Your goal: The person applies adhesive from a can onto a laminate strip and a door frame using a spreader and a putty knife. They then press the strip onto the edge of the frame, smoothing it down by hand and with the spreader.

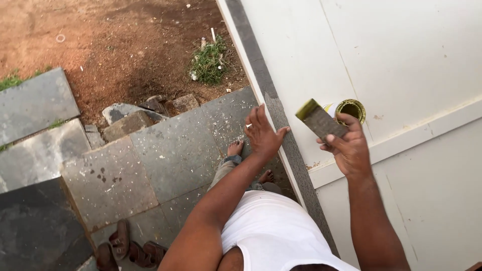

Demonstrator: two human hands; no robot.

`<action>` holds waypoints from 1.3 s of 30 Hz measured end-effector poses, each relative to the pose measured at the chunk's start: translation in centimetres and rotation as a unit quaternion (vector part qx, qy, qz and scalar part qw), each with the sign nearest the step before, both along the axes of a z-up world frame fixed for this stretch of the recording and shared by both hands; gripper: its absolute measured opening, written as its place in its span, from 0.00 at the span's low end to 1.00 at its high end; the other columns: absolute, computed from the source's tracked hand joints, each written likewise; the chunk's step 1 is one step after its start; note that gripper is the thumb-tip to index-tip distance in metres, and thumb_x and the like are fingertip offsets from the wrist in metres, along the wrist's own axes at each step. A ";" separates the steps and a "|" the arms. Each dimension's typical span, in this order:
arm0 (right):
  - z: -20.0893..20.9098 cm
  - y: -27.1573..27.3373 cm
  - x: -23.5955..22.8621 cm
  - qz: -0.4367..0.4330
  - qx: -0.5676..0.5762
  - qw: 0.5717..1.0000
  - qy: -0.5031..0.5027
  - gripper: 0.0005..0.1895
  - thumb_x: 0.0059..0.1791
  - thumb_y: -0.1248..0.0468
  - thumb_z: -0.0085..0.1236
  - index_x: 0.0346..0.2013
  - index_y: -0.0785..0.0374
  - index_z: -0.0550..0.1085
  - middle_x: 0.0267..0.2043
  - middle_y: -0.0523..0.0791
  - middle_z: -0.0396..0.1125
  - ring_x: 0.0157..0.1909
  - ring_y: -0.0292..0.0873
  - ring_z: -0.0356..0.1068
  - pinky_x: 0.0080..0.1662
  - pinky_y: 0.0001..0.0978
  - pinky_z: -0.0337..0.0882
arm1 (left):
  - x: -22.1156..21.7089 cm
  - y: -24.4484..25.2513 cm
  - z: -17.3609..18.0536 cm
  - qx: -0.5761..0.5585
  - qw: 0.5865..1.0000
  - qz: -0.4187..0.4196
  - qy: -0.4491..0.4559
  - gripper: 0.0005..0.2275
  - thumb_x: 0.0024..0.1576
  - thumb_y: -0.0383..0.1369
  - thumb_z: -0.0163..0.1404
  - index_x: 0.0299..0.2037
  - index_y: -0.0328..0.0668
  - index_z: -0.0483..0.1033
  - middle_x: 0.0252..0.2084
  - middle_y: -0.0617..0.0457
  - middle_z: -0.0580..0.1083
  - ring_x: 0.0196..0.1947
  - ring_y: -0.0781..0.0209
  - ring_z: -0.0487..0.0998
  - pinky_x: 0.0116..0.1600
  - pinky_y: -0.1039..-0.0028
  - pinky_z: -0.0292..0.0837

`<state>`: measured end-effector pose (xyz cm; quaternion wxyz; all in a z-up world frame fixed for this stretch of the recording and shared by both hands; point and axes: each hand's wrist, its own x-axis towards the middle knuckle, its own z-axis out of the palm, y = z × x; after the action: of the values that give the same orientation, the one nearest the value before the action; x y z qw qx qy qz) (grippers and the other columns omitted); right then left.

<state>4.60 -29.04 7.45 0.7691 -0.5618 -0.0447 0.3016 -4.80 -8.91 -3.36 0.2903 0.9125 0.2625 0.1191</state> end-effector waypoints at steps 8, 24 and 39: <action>-4.3 10.7 3.5 0.081 -0.203 0.957 -0.190 0.20 0.55 0.72 0.54 0.63 0.61 0.72 0.51 0.49 0.75 0.48 0.39 0.77 0.45 0.28 0.81 | -0.2 -0.6 0.6 -0.236 0.952 0.165 0.102 0.51 0.46 0.54 0.65 0.71 0.40 0.43 0.67 0.39 0.55 0.69 0.41 0.55 0.69 0.45 0.53; -4.8 9.8 5.2 0.228 -0.428 0.517 -0.706 0.21 0.47 0.75 0.53 0.54 0.61 0.79 0.60 0.44 0.72 0.63 0.56 0.69 0.57 0.46 0.73 | -0.6 -0.4 1.4 -0.266 0.954 0.109 0.085 0.42 0.54 0.51 0.61 0.71 0.37 0.49 0.64 0.38 0.62 0.66 0.40 0.63 0.67 0.49 0.61; 3.5 7.7 0.7 0.265 -0.461 0.469 -0.706 0.14 0.48 0.70 0.55 0.46 0.61 0.81 0.53 0.46 0.75 0.51 0.53 0.75 0.48 0.44 0.76 | -0.9 -1.0 1.2 -0.322 0.935 0.128 0.075 0.39 0.56 0.46 0.59 0.70 0.37 0.49 0.63 0.39 0.62 0.63 0.45 0.68 0.63 0.54 0.66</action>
<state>5.32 -21.32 10.93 -0.0100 -0.8185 -0.5737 -0.0304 -5.68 -9.95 -2.15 0.5302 0.7353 0.4221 -0.0048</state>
